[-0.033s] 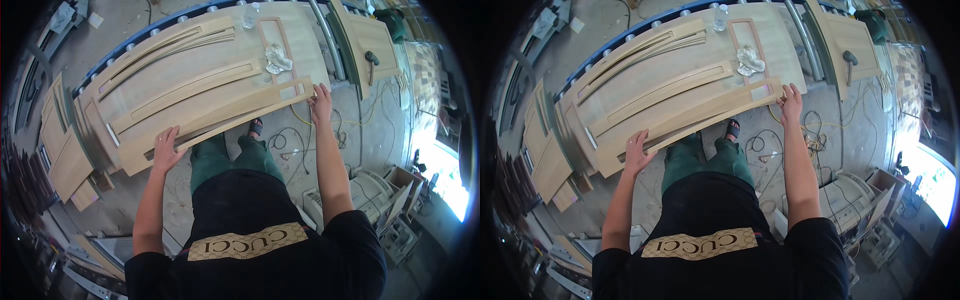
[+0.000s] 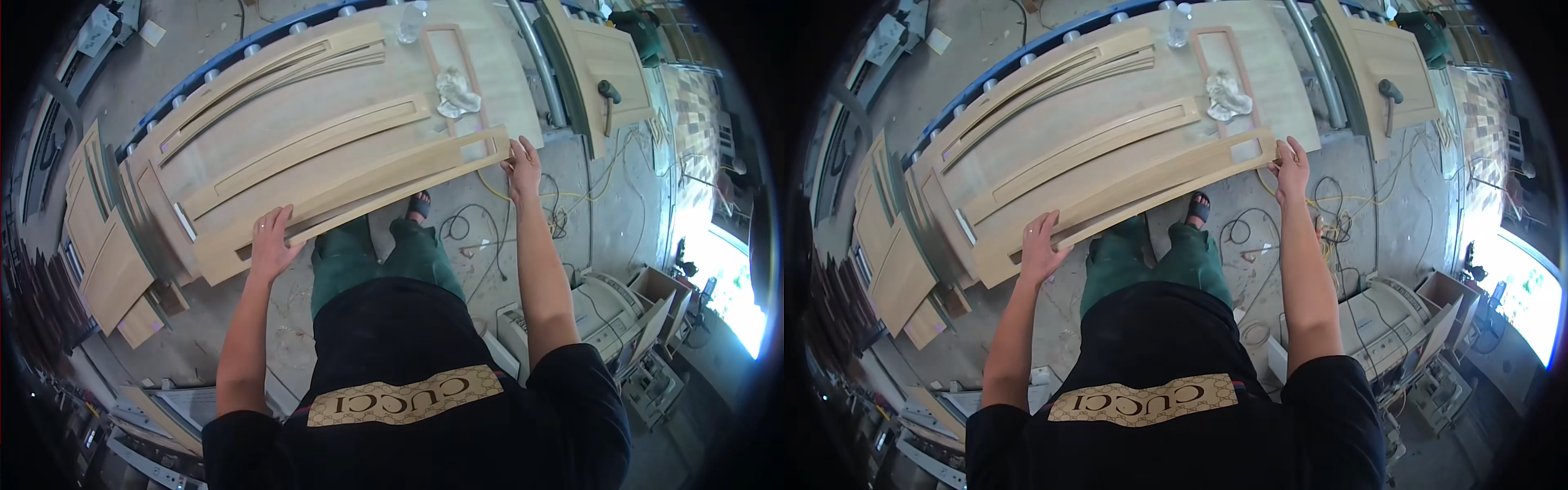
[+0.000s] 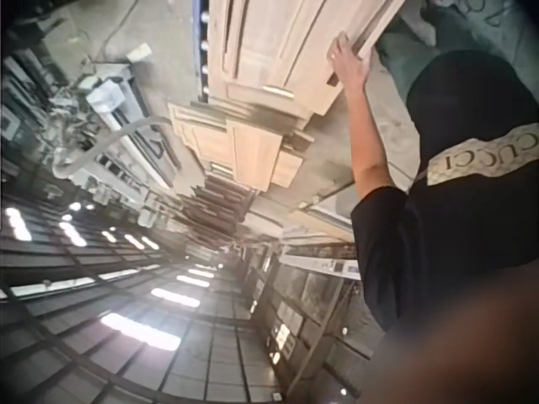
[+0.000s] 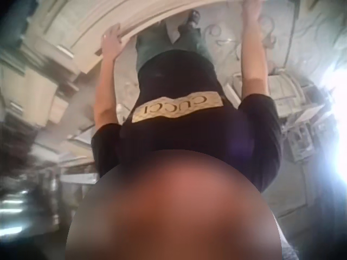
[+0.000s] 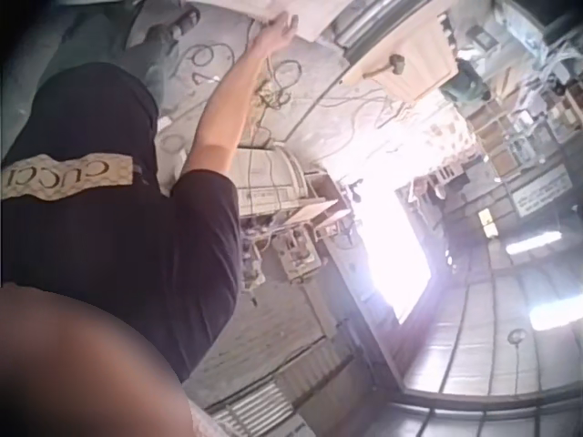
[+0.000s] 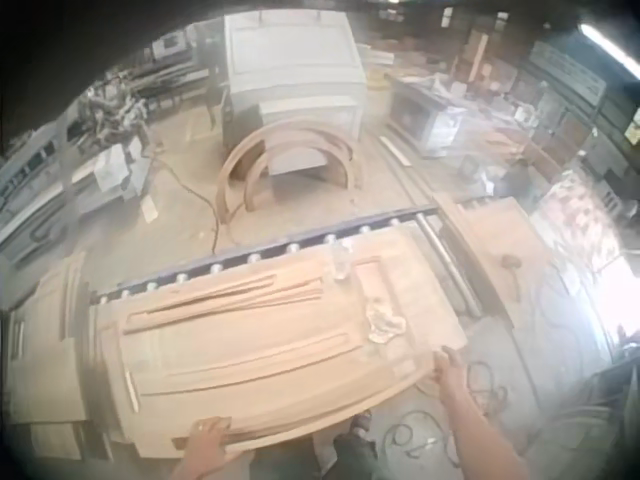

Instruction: Marking wood pieces using a pencil and a template for production.

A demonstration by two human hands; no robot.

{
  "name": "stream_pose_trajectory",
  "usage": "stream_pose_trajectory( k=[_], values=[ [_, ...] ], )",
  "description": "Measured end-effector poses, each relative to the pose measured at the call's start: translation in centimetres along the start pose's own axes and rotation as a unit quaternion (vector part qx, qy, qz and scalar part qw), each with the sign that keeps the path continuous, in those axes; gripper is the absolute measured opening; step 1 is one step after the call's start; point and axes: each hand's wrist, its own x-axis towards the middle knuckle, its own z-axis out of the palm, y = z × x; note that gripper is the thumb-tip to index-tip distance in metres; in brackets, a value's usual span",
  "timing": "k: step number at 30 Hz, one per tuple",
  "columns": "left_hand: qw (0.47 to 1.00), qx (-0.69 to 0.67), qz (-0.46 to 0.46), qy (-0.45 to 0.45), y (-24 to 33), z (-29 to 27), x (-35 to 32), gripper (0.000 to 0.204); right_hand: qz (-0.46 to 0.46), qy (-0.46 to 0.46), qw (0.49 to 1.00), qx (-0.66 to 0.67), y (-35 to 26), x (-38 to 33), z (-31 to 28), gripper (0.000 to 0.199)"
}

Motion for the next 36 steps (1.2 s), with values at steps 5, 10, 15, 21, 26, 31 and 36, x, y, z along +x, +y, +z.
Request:
stream_pose_trajectory(
  k=[5, 10, 15, 21, 26, 31, 36],
  values=[
    [0.998, -0.025, 0.024, -0.052, -5.8, 2.1, 3.2, 0.079, -0.052, -0.021, 0.942, -0.33, 7.8, 0.9, -0.7, 0.046],
    [0.996, -0.006, 0.011, -0.084, -9.0, 3.7, 3.2, 0.088, -0.114, -0.042, 0.897, -0.426, 11.8, 3.3, 0.0, 0.045],
    [0.997, -0.005, -0.004, -0.075, -10.7, 4.4, 2.4, 0.093, -0.162, -0.034, 0.874, -0.457, 13.1, 2.7, 2.2, 0.042],
    [0.995, 0.008, -0.013, -0.094, -10.9, 4.7, 2.8, 0.096, -0.105, -0.03, 0.847, -0.52, 12.9, 2.5, 2.8, 0.045],
    [0.998, 0.006, 0.013, -0.063, -11.4, 5.4, 2.9, 0.086, -0.222, -0.046, 0.746, -0.626, 13.5, 4.9, 0.2, 0.047],
    [0.995, 0.035, -0.014, -0.096, -10.9, 4.9, 2.8, 0.086, -0.169, 0.0, 0.818, -0.55, 14.5, 1.4, 5.1, 0.047],
    [0.991, 0.027, -0.046, -0.126, -9.6, 4.8, 3.7, 0.094, -0.128, 0.026, 0.847, -0.515, 12.7, 0.7, 5.0, 0.049]
  ],
)
